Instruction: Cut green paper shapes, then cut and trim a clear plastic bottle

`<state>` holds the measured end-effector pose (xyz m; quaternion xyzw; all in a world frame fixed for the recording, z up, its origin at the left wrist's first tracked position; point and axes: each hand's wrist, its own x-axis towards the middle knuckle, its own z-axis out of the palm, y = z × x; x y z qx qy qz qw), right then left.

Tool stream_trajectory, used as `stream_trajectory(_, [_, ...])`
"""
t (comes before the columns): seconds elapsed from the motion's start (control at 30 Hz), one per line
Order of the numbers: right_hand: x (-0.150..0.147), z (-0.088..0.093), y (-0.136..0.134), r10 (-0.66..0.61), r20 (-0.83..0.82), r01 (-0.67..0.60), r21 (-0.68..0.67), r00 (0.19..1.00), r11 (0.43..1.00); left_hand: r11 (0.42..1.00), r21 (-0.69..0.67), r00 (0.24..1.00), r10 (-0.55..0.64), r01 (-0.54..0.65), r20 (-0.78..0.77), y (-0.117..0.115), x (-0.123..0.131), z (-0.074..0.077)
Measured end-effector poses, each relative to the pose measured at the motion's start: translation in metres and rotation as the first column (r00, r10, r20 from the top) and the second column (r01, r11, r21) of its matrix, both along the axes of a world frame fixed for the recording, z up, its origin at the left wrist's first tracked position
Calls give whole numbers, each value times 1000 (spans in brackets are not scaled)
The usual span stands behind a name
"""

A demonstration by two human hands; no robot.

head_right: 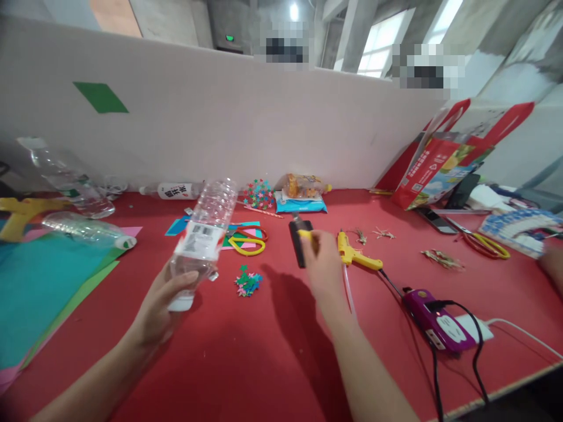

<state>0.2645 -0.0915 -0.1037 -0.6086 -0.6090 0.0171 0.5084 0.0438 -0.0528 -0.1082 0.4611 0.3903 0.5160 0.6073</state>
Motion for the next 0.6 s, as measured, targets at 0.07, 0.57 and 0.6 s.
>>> stream_trajectory(0.07, [5,11,0,-32,-49,33,19,998,999,1000,5,1000,-1,1,-8,3,-2,-8])
stream_trajectory(0.57, [-35,0,-3,159,-261,-206,-166,952,964,969,3,921,-235,248,-312,-21,16,-8])
stream_trajectory(0.6, [-36,-1,-4,165,-245,-208,-157,955,965,973,32,912,-205,231,-355,-22,16,-9])
